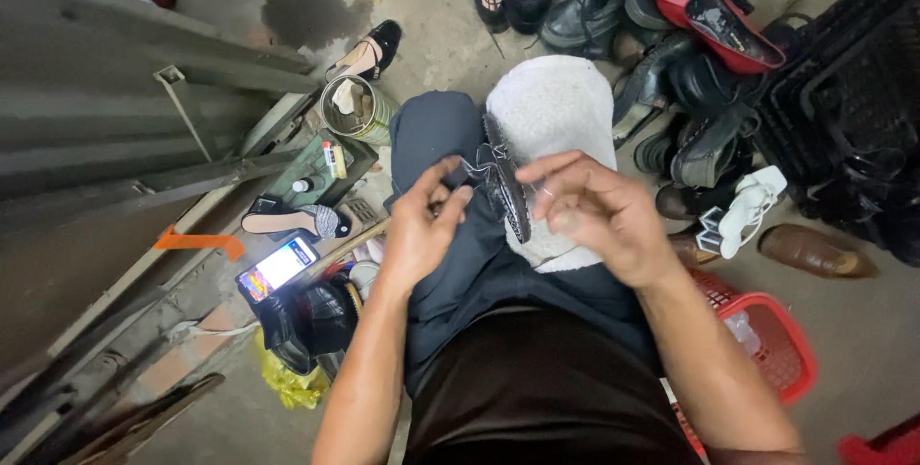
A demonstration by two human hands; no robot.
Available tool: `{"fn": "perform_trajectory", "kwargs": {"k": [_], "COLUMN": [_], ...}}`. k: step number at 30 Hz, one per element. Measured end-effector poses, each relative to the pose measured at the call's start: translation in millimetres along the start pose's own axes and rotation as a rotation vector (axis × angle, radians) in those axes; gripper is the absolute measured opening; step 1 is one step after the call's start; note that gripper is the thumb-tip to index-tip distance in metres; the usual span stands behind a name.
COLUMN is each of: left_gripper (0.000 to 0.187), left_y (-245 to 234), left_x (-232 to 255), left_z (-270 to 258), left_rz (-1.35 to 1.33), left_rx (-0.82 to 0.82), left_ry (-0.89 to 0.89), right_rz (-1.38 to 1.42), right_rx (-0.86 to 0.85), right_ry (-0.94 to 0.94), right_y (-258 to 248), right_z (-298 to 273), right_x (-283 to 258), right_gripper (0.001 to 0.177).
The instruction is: The person sits on a low stool in a cluttered workshop, sewing a black sandal held on their lap. They use a needle and white thread to stitch the sole of the sandal, repeatedly pulling the thread through the material.
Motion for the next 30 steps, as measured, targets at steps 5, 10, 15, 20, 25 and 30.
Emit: {"fn": "perform_trajectory", "kwargs": {"k": [5,10,15,20,25,30], "left_gripper": [0.047,0.009,0.008,0.018,0.022,0.028], "left_y": [9,11,8,21,34,23], "left_x": [15,-3,-4,-15,-2,15], "left_z": [10,23,4,-17,-38,-55], "left_rz": [0.076,0.153,-0.241,-0.052,0.074,0.139], "left_rx": [0.117,0.062,-0.137,0.038,0.188,0.164], "left_ry": [0.009,0.062,0.016,0.068,0.313,0.356], "right_rz": [-0.343,-0.695,-0.920,-1.021,-0.983,-0.971], "right_rx": [0.001,0.005,-0.032,-0.066,-0.096,-0.110], "right_ry": [-0.006,-0.015,0.110,0.282,0.318,0.268], "right_y": [24,30,23,17,24,32], "right_z": [-6,-3,-3,-1,0,-10], "right_x": [-1,-9,-4,25,30,31], "right_gripper": [0.079,0.057,0.052,0.054,0.054,0.054]}}
Point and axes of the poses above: each hand's wrist, its own z-axis towards the middle knuckle, its own y-axis out of the palm, x = y × z, the point moved 2 cm from there along z, towards the middle knuckle, and after that the axes turned 7 degrees about -y, right-handed, at the moved point
